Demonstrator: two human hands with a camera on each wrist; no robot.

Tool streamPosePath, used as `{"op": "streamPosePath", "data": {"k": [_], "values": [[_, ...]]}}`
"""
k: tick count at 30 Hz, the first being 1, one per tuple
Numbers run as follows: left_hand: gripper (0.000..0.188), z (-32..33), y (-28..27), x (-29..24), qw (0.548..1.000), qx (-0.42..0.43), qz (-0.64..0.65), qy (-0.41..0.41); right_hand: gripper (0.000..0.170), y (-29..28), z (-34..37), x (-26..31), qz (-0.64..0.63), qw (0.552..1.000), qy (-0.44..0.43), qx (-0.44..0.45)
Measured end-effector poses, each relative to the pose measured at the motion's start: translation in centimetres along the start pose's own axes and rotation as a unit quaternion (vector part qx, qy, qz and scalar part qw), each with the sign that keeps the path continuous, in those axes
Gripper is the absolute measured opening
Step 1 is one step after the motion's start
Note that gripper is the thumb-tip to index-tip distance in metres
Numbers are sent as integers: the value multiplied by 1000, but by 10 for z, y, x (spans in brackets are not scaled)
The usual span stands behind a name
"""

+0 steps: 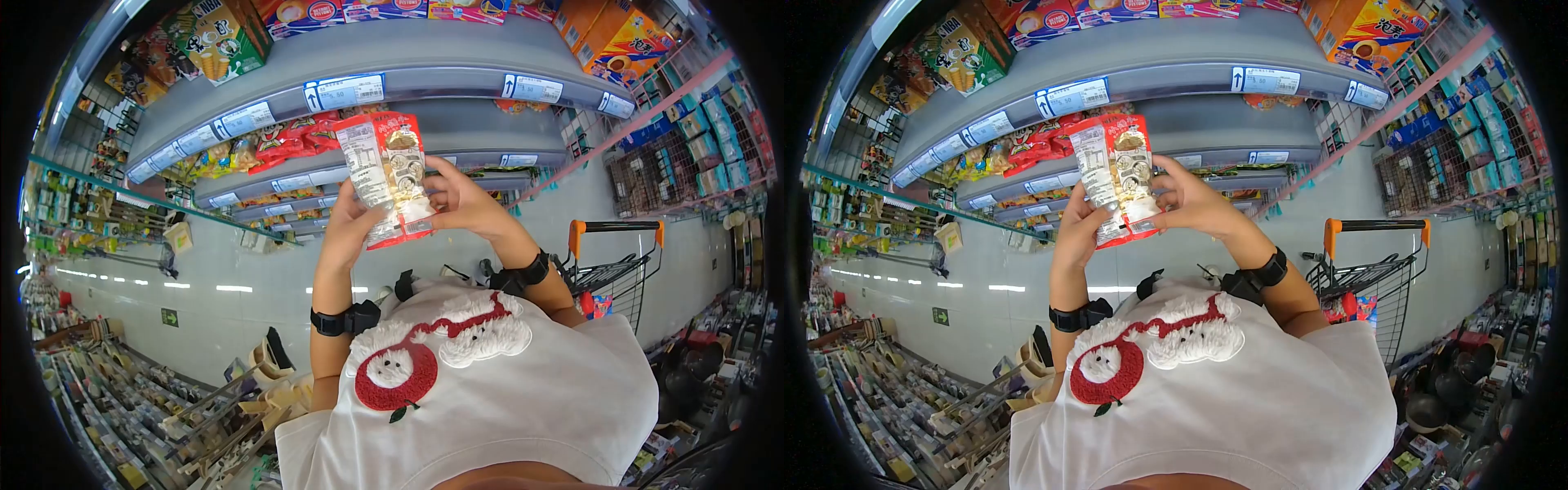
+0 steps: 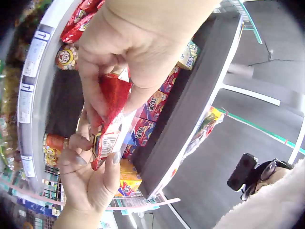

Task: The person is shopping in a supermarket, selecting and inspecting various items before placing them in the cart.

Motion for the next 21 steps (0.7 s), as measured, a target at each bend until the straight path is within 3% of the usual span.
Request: {"op": "streamPosePath", "data": {"k": [7,21], "values": [[59,2,3,-5,999,9,-26,25,83,2,5,2,76,996,-27,-29],[63,2,14,-6,997,31,-52,46,83,-1,9,8,89,995,-21,-38]]}}
Point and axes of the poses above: each hand's wrist, its own z-axis away from the middle knuckle, its own y-axis out of the palm, x = y × z, the point moved 1 cm from there along -z, towards the middle knuckle, and after that the axes turned 14 degrees about -x, right-handed, at the moved point
